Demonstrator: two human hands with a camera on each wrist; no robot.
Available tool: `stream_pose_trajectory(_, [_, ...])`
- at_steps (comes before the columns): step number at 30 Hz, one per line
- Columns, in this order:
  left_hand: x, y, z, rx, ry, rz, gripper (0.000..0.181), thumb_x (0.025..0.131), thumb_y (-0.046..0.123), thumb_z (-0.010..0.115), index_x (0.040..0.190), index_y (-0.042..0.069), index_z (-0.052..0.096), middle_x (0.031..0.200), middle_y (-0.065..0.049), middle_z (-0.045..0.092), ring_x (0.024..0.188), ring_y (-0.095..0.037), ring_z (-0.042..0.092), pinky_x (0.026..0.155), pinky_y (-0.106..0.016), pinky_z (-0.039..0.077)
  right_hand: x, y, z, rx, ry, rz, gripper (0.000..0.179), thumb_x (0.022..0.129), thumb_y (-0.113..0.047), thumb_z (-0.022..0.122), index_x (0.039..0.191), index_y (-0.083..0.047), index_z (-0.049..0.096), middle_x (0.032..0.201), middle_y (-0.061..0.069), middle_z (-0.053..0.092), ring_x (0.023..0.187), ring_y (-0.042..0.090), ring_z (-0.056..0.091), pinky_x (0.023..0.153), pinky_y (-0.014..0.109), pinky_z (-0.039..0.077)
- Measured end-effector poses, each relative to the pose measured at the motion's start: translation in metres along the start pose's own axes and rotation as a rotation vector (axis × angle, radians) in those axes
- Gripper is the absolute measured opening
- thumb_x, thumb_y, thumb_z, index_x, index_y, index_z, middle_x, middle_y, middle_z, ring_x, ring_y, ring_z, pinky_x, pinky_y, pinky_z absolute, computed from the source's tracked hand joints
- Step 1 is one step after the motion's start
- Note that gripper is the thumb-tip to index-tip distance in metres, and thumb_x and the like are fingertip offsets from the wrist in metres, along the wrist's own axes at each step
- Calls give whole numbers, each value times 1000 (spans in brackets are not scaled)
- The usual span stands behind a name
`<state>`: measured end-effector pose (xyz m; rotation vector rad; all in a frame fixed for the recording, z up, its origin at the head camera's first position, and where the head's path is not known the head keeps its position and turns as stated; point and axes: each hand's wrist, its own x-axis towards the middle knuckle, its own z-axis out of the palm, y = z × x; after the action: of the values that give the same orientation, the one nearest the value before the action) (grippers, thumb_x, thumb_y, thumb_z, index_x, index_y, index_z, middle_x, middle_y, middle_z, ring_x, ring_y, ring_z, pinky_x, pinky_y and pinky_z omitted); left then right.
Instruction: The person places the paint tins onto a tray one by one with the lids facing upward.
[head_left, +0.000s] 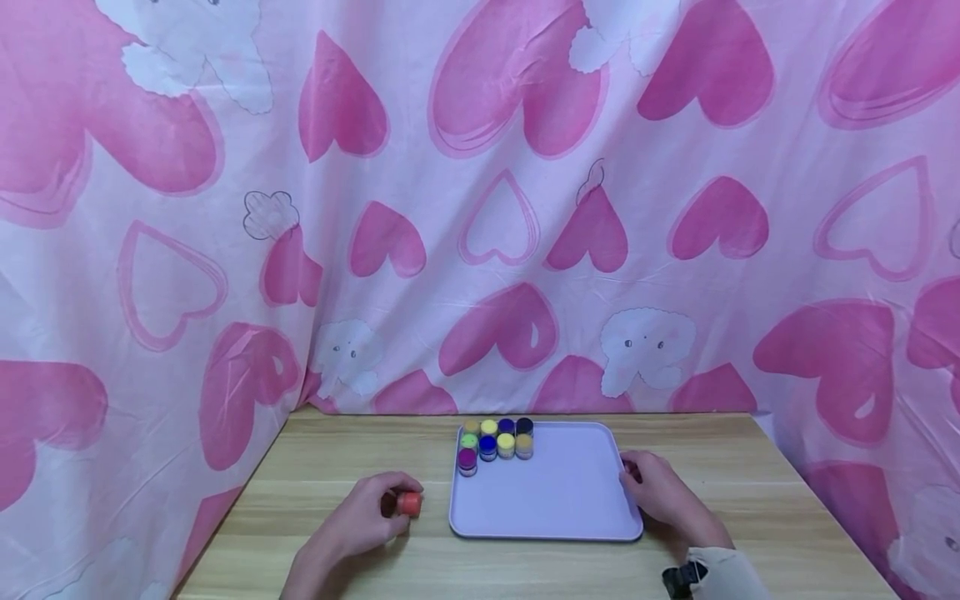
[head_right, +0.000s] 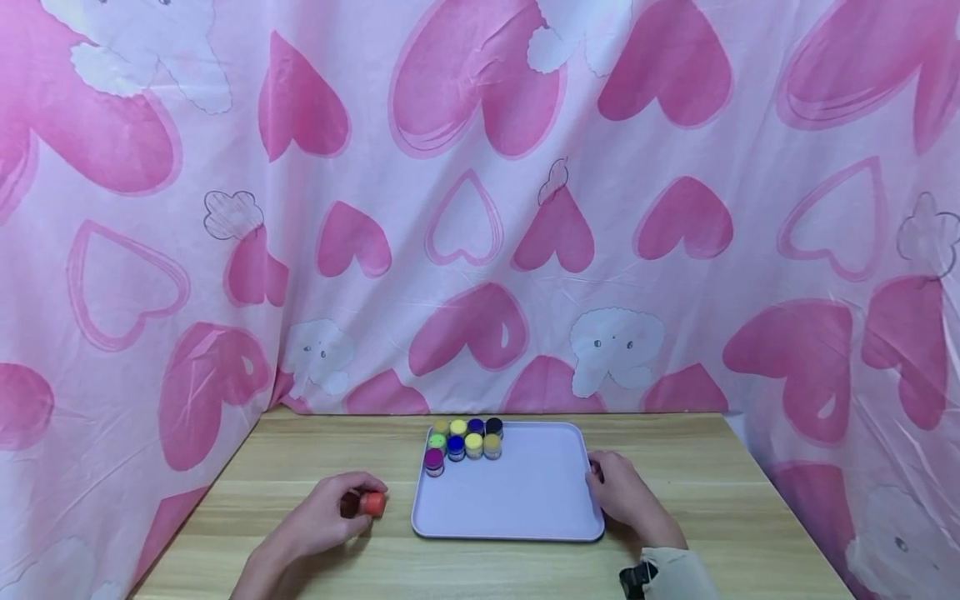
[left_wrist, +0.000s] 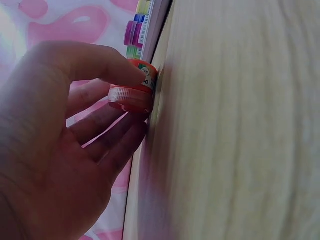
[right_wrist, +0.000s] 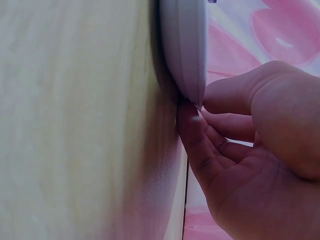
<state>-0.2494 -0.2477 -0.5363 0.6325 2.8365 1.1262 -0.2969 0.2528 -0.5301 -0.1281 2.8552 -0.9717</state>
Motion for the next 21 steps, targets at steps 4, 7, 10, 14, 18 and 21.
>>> stream_pose_trajectory(4, [1,0,0,-18,-7,-5,41,84,7,84,123,18,76,106,13,71,95,-6,63,85,-24,57,0,0,0,-5,5,-6,44,106,-6,64,146,10,58,104,7,71,91,18,61,81,36,63])
stream_pose_trajectory(7, [2,1,-1,-34,-12,-4,40,86,8,84,124,17,75,106,12,72,96,-7,65,86,-24,58,0,0,0,-3,6,-9,45,106,-6,65,146,11,58,107,8,72,92,18,62,84,38,64])
stream_pose_trajectory(10, [2,0,-1,-41,-12,10,38,88,11,84,125,15,75,106,11,73,98,-7,67,87,-25,60,-1,0,0,3,5,-6,44,106,-6,65,146,10,58,107,8,72,92,18,62,84,39,65])
stream_pose_trajectory(14, [2,0,-1,-64,0,15,33,92,16,84,124,14,75,104,9,74,95,-7,69,87,-26,62,-1,0,0,1,10,-9,45,106,-6,65,146,10,58,109,8,73,92,18,62,85,39,65])
stream_pose_trajectory(18, [4,-1,0,-87,22,-18,28,96,25,83,122,18,75,100,9,73,91,-6,69,84,-24,62,-1,0,0,2,13,-14,45,106,-7,65,146,11,58,110,9,73,93,18,62,86,39,64])
stream_pose_trajectory(21, [6,-1,2,-87,43,-61,28,98,32,82,122,20,75,100,9,73,89,-6,68,82,-21,62,-1,0,0,4,10,-10,45,106,-7,65,147,10,58,110,9,73,93,18,62,86,39,64])
